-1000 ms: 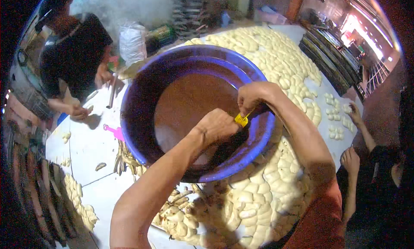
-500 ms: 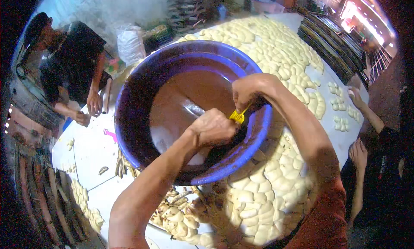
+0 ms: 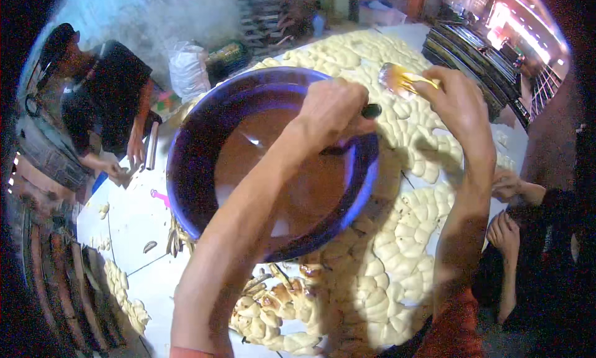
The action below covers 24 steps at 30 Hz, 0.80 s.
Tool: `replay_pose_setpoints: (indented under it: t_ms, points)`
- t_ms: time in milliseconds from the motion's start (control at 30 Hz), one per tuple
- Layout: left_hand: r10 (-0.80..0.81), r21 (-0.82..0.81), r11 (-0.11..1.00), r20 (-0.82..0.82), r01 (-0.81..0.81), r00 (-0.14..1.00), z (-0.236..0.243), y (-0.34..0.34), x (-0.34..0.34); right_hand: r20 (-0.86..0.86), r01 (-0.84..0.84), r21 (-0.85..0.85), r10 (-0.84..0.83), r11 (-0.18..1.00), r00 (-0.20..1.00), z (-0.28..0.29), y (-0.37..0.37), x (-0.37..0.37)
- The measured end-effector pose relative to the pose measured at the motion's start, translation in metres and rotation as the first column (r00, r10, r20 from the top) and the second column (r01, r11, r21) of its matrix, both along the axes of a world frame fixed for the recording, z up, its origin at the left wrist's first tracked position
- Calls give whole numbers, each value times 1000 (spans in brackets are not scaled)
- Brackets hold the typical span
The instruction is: The person prepares filled dough pieces by flattening small balls of dough with a rolling pin, applying a dark chocolate or bean filling with a brush and spoon, rolling the dough over the filling into a cylinder, and placing the finished pieces onto a metal tray.
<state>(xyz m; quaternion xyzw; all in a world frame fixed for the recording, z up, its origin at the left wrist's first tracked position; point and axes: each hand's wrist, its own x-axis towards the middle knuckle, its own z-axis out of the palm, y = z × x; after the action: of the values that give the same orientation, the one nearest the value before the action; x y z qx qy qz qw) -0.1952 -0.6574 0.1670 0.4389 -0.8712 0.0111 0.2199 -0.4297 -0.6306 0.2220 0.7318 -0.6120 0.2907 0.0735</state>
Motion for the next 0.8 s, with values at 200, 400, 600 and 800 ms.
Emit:
replay_pose_setpoints:
  t_ms: [200, 400, 600, 800]
  points:
    - [240, 50, 970, -14, -239, 971, 8, -33, -38, 205, 24, 75, -39, 997, 978, -19, 27, -23]
    - [313, 77, 948, -39, -309, 949, -12, -56, -43, 422, 6, 250, -114, 968, 899, -22, 66, -19]
    - [337, 69, 940, -25, -335, 941, -19, -53, -30, 223, -22, 323, -53, 946, 973, -46, 72, -6]
    - [339, 111, 934, 16, -338, 941, -9, -22, -5, 315, 226, 174, -272, 958, 909, -98, 13, -19]
